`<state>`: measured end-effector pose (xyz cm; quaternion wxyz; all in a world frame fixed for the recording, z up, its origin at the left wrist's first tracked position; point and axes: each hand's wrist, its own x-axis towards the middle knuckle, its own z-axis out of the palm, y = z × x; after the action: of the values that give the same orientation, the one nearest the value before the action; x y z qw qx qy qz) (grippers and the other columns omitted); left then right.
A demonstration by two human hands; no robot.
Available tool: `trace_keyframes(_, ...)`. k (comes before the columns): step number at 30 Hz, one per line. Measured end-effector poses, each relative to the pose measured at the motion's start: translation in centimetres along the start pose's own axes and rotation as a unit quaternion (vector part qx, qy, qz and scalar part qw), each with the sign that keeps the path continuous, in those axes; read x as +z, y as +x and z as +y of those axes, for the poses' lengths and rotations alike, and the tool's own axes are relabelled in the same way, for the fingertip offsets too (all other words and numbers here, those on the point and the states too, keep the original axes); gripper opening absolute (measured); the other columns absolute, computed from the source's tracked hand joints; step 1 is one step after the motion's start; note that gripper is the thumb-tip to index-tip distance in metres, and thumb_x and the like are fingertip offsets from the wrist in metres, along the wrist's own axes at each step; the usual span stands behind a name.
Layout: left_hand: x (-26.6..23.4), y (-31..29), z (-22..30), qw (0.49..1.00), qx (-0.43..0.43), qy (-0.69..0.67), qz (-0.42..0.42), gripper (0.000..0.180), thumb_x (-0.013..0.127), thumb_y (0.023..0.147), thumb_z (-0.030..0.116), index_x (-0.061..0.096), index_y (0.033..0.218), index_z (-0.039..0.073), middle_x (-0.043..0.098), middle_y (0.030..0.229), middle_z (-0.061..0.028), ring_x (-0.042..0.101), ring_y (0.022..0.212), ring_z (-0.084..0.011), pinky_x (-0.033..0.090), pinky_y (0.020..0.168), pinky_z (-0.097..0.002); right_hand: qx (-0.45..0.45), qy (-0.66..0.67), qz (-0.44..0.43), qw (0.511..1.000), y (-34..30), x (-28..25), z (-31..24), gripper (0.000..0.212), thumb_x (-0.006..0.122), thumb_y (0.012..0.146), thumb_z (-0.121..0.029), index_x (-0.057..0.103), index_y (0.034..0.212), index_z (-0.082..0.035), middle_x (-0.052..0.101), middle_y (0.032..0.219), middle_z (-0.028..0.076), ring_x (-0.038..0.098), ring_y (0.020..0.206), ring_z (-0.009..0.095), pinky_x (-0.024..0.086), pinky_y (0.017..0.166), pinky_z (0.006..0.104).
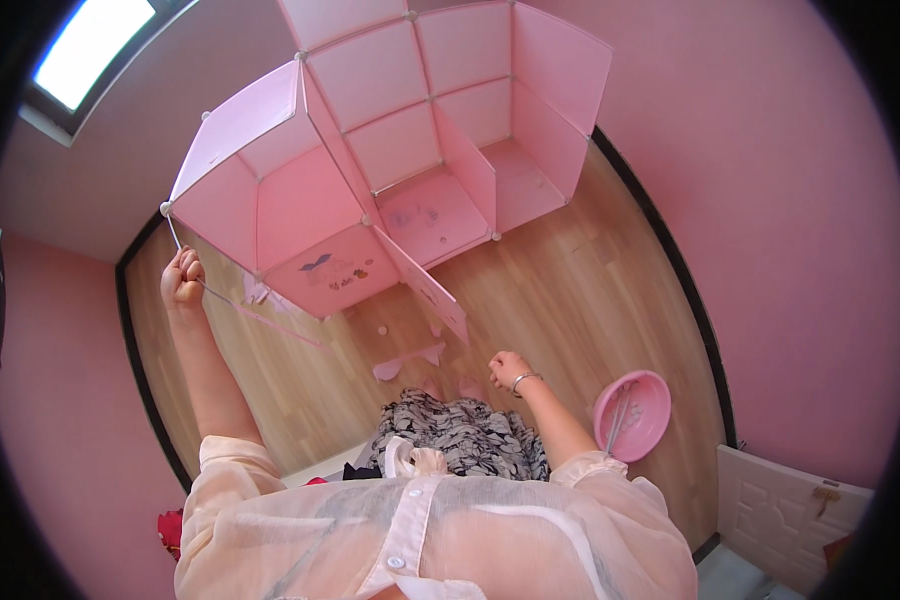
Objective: The person assembles a modular pink storage unit by attaching plastic panels to wire frames and securing them with circular plastic connectors.
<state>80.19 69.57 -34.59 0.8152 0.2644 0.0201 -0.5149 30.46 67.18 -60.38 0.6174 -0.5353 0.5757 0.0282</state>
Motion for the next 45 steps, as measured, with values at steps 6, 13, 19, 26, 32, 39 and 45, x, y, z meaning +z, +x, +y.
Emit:
trace_keyframes(6,-0.3,0.4,0.0,1.000,-0.008,0.003,-0.012,0.024,0.028,0.089,0.012,0.030,0.066,0.008,0.019,0.051,0.0026,0.014,0.039,-0.0076,0.011,0.033,-0.0211,-0.005,0.013,0.019,1.000,-0.3,0.8,-0.6,0.019,0.044,0.080,-0.018,0.055,0.087,-0.003,0.060,0.066,0.007,0.055,0.050,0.012,0.043,0.041,0.0248)
trace_keyframes(13,-0.2,0.8,0.2,0.999,-0.025,-0.017,-0.015,0.026,0.026,0.090,0.015,0.030,0.065,0.008,0.018,0.050,0.0029,0.014,0.039,-0.0077,0.011,0.033,-0.0210,0.004,0.007,0.012,1.000,-1.3,1.1,0.0,0.020,0.042,0.082,-0.018,0.053,0.089,-0.003,0.060,0.070,0.005,0.056,0.054,0.011,0.045,0.044,0.0244)
trace_keyframes(19,-0.6,2.0,1.0,1.000,-0.014,-0.002,-0.027,0.026,0.025,0.090,0.016,0.031,0.066,0.007,0.019,0.050,0.0033,0.014,0.039,-0.0073,0.011,0.033,-0.0207,-0.003,-0.006,0.022,1.000,-1.5,1.0,0.7,0.020,0.043,0.082,-0.018,0.053,0.090,-0.003,0.060,0.069,0.006,0.056,0.054,0.011,0.044,0.043,0.0236)
trace_keyframes(26,-1.2,2.8,1.4,0.999,-0.026,0.002,-0.027,0.025,0.024,0.090,0.014,0.029,0.066,0.008,0.019,0.050,0.0028,0.015,0.039,-0.0078,0.011,0.034,-0.0209,0.014,0.028,0.035,0.999,-2.0,1.6,1.3,0.019,0.044,0.082,-0.018,0.053,0.090,-0.003,0.060,0.070,0.007,0.056,0.054,0.012,0.044,0.043,0.0238)
trace_keyframes(32,-0.2,2.1,0.0,1.000,-0.003,0.005,-0.003,0.027,0.025,0.090,0.016,0.029,0.064,0.009,0.019,0.050,0.0025,0.015,0.038,-0.0080,0.011,0.034,-0.0210,0.013,0.016,0.026,0.999,-2.2,1.7,2.0,0.019,0.045,0.081,-0.018,0.053,0.089,-0.003,0.060,0.070,0.007,0.056,0.053,0.012,0.045,0.044,0.0241)
trace_keyframes(39,-0.2,0.8,-0.9,1.000,0.000,0.018,0.010,0.025,0.029,0.089,0.013,0.027,0.065,0.010,0.019,0.049,0.0025,0.015,0.038,-0.0080,0.011,0.033,-0.0214,0.022,0.017,0.020,0.999,-2.1,1.4,1.7,0.018,0.046,0.081,-0.018,0.053,0.089,-0.003,0.060,0.070,0.007,0.056,0.054,0.012,0.046,0.044,0.0250)
trace_keyframes(45,-0.2,-0.9,-3.1,0.999,0.026,0.044,0.009,0.021,0.029,0.089,0.014,0.032,0.070,0.007,0.020,0.050,0.0025,0.016,0.038,-0.0076,0.012,0.033,-0.0209,0.021,0.007,0.009,1.000,-2.5,1.3,0.4,0.019,0.045,0.081,-0.018,0.053,0.090,-0.003,0.060,0.069,0.007,0.056,0.052,0.012,0.045,0.043,0.0250)
